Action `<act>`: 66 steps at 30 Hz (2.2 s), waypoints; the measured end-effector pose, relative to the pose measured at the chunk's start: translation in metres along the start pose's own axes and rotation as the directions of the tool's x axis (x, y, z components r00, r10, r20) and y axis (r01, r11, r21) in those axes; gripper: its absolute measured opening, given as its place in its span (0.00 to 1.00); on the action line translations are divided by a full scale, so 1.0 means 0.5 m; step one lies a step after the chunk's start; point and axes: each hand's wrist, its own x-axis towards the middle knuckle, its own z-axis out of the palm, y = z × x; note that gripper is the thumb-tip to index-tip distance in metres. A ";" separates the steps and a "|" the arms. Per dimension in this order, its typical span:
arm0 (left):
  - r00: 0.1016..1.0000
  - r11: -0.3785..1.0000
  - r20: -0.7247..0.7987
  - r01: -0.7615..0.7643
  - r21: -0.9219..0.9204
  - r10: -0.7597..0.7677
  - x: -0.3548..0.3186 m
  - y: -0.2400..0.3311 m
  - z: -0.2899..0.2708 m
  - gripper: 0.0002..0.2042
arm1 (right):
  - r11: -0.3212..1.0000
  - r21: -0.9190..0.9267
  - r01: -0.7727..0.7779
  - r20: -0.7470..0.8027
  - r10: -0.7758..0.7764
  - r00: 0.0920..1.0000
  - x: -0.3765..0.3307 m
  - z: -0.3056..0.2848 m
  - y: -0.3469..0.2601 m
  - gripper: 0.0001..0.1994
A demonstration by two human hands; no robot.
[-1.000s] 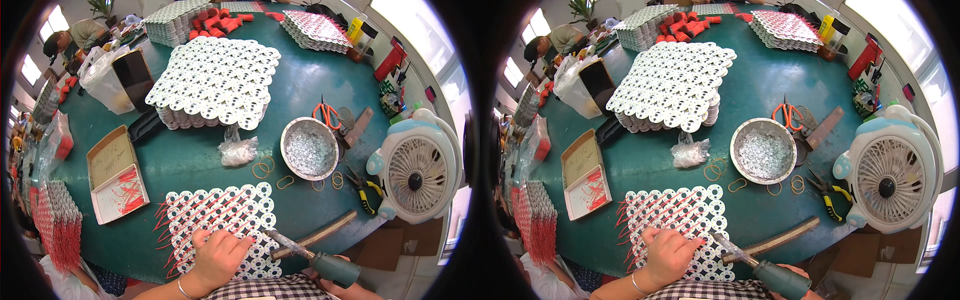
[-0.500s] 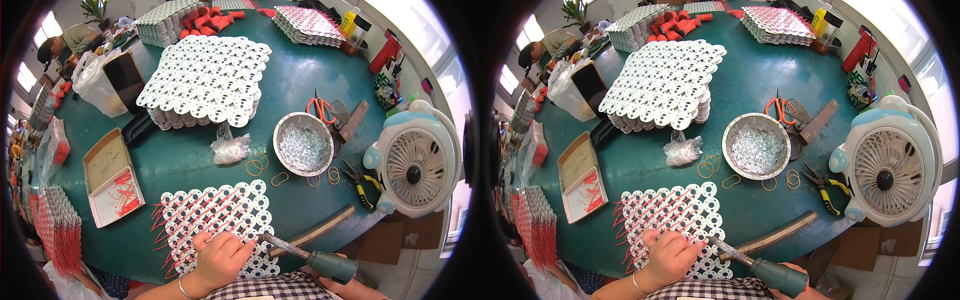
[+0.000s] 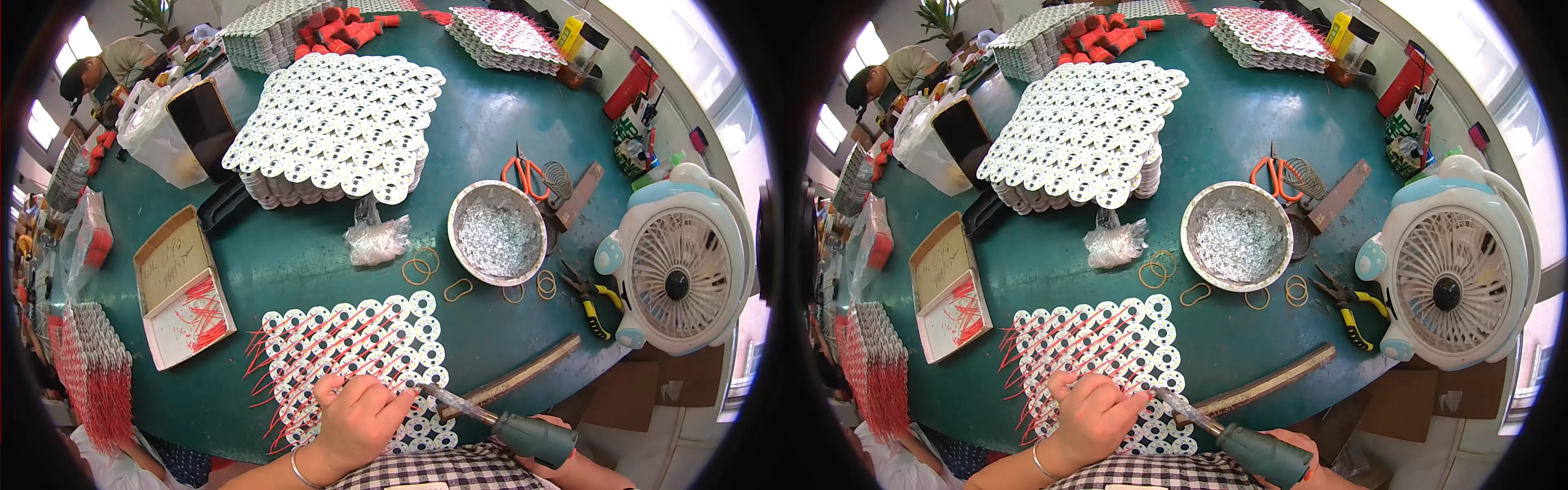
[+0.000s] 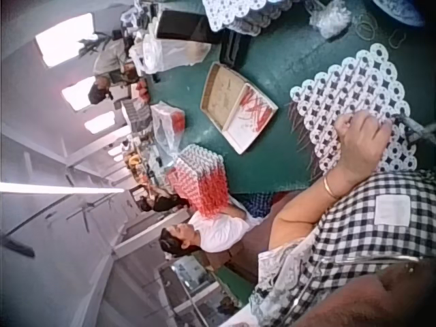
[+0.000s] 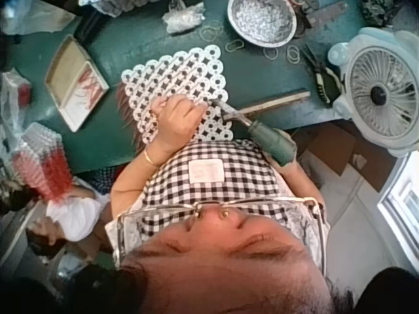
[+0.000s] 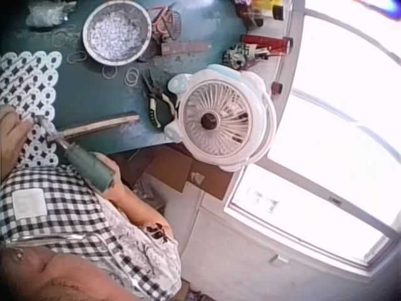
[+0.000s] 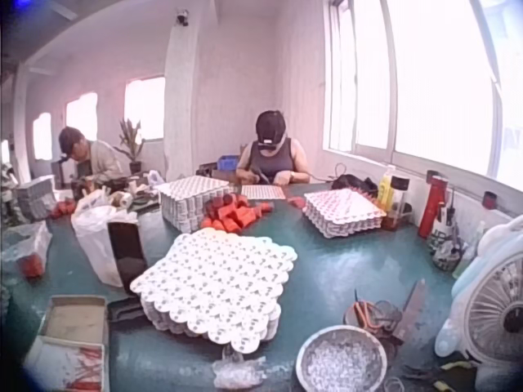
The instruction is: The person takes wires from a box and solders them onto circular LED circuit boards using a soldering iron.
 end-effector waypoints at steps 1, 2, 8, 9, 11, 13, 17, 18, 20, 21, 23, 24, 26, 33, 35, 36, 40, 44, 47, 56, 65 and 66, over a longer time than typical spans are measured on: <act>1.000 1.000 0.004 0.000 -0.002 0.000 0.001 0.001 -0.002 0.09 | 1.000 -0.024 0.002 0.041 -0.001 0.999 0.004 -0.002 -0.008 0.12; 1.000 1.000 0.007 -0.001 -0.003 0.001 0.001 0.003 -0.003 0.09 | 1.000 -0.024 0.002 0.040 -0.001 0.999 0.004 0.000 -0.014 0.12; 1.000 1.000 0.017 -0.009 0.015 0.009 -0.003 0.000 -0.002 0.09 | 0.838 0.448 -0.312 -0.138 0.410 0.902 -0.029 0.011 -0.033 0.20; 1.000 1.000 0.017 -0.009 0.016 0.009 -0.003 0.001 -0.002 0.09 | 0.837 0.449 -0.312 -0.138 0.410 0.902 -0.018 0.002 -0.034 0.20; 0.999 0.999 0.039 0.004 0.050 -0.006 -0.008 -0.002 -0.004 0.09 | 0.857 0.463 -0.226 -0.024 0.267 0.964 0.020 -0.017 -0.029 0.25; 0.999 0.998 0.040 -0.005 0.057 0.002 -0.012 -0.005 -0.029 0.08 | 0.839 0.481 -0.257 0.033 0.275 0.961 0.006 -0.031 -0.016 0.26; 0.994 0.995 -0.072 -0.075 0.071 0.080 -0.025 0.009 -0.078 0.08 | 0.798 0.552 -0.242 0.037 0.266 0.963 0.011 -0.045 -0.011 0.24; 0.990 0.992 -0.084 -0.109 0.060 0.113 -0.020 0.013 -0.082 0.08 | 0.808 0.553 -0.205 0.042 0.219 0.975 0.013 -0.042 -0.004 0.22; 0.990 0.992 -0.075 -0.119 0.035 0.121 -0.017 0.009 -0.063 0.08 | 0.815 0.556 -0.165 0.045 0.169 0.985 0.012 -0.041 -0.004 0.20; 0.990 0.992 -0.065 -0.128 0.008 0.128 -0.017 0.002 -0.048 0.08 | 0.841 0.506 -0.191 0.060 0.187 0.981 0.010 -0.042 -0.008 0.18; 0.989 0.991 -0.053 -0.135 -0.003 0.135 -0.030 -0.004 -0.021 0.07 | 0.863 0.456 -0.216 0.075 0.205 0.976 0.016 -0.041 -0.009 0.16; 0.992 0.993 -0.045 -0.115 -0.001 0.114 -0.032 -0.001 -0.013 0.07 | 0.902 0.397 -0.169 0.065 0.156 0.986 0.023 -0.042 -0.010 0.15; 0.995 0.996 -0.036 -0.093 0.000 0.093 -0.035 0.001 -0.010 0.07 | 0.934 0.336 -0.121 0.059 0.108 0.992 0.025 -0.038 -0.014 0.14; 0.996 0.996 0.002 -0.092 -0.001 0.092 -0.034 0.000 -0.006 0.06 | 0.854 0.438 -0.280 0.100 0.263 0.960 0.027 -0.037 -0.026 0.14; 0.996 0.996 0.000 -0.088 -0.001 0.088 -0.034 0.001 -0.007 0.06 | 0.848 0.437 -0.299 0.110 0.280 0.954 0.027 -0.042 -0.024 0.14; 0.996 0.996 0.002 -0.084 0.000 0.084 -0.033 0.001 -0.007 0.06 | 0.859 0.420 -0.294 0.177 0.240 0.954 0.025 -0.049 -0.015 0.20; 0.997 0.997 0.001 -0.081 0.002 0.081 -0.033 0.001 -0.006 0.06 | 0.899 0.395 -0.191 0.123 0.155 0.980 0.038 -0.041 -0.028 0.19; 0.996 0.996 -0.003 -0.084 -0.015 0.084 -0.034 -0.004 0.001 0.05 | 0.930 0.340 -0.138 0.147 0.092 0.985 0.030 -0.037 -0.022 0.20; 0.993 0.995 -0.071 -0.094 -0.025 0.092 -0.035 -0.001 0.003 0.07 | 0.918 0.386 -0.091 0.048 0.079 0.996 0.021 -0.024 -0.028 0.19; 0.995 0.995 0.018 -0.101 -0.016 0.101 -0.042 -0.002 -0.004 0.08 | 0.783 0.544 -0.301 0.017 0.348 0.937 -0.061 0.030 -0.079 0.15; 0.994 0.995 -0.043 -0.099 0.031 0.101 -0.042 0.028 -0.007 0.07 | 0.917 0.344 -0.203 0.019 0.209 0.978 -0.141 0.062 0.007 0.25; 0.993 0.993 -0.029 -0.115 0.032 0.116 -0.042 0.026 -0.005 0.06 | 0.844 0.437 -0.311 0.112 0.292 0.950 -0.136 0.058 -0.007 0.19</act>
